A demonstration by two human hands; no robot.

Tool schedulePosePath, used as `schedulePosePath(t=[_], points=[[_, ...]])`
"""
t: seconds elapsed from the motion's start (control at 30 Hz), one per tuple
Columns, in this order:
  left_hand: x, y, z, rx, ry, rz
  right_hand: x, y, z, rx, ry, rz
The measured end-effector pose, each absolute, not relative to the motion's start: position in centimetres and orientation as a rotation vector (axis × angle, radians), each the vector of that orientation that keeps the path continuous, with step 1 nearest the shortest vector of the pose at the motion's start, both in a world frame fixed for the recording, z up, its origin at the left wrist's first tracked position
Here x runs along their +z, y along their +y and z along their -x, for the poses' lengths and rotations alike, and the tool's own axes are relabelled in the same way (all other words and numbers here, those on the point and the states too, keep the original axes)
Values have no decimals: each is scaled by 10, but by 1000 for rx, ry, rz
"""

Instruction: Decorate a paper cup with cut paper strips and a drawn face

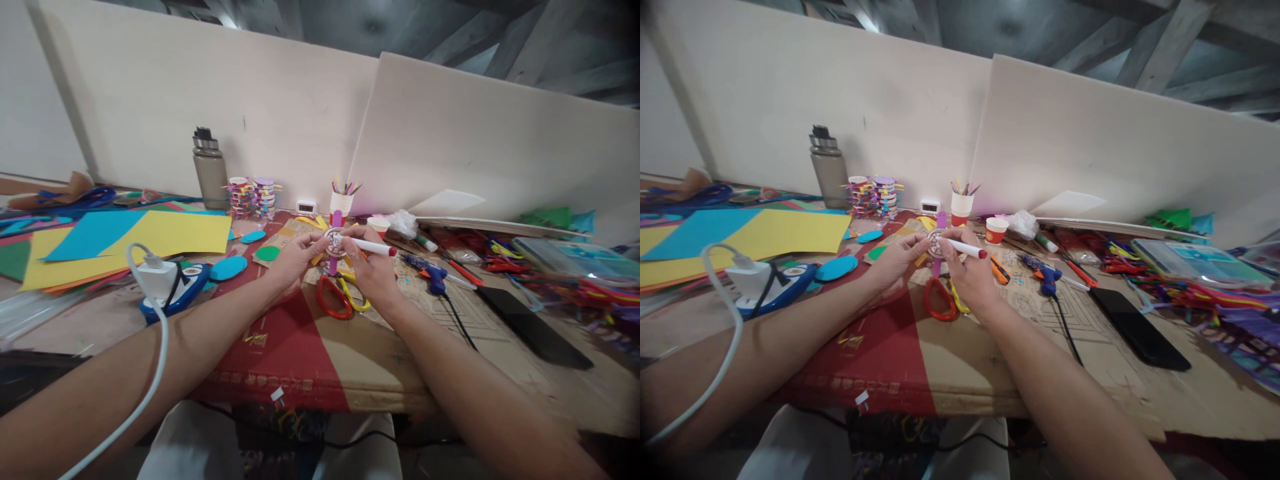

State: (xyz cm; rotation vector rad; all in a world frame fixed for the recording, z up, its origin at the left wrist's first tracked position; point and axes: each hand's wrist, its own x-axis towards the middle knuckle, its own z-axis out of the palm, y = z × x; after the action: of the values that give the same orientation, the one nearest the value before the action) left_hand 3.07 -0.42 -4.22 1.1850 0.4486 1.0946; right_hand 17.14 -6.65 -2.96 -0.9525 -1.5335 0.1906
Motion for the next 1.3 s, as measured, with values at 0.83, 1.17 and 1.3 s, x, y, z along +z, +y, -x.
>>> schedulePosePath(t=[0.83,1.17,1.3], points=[[-40,-6,-29,1089,428,-1103,-30,-64,-176,191,-1432,958],[-42,-3,-29,1101,430,-1119,-32,-60,-179,168,-1391,1008],[-40,-5,-29,1095,430,-1134,-32,-60,-179,110,-1412,1011]])
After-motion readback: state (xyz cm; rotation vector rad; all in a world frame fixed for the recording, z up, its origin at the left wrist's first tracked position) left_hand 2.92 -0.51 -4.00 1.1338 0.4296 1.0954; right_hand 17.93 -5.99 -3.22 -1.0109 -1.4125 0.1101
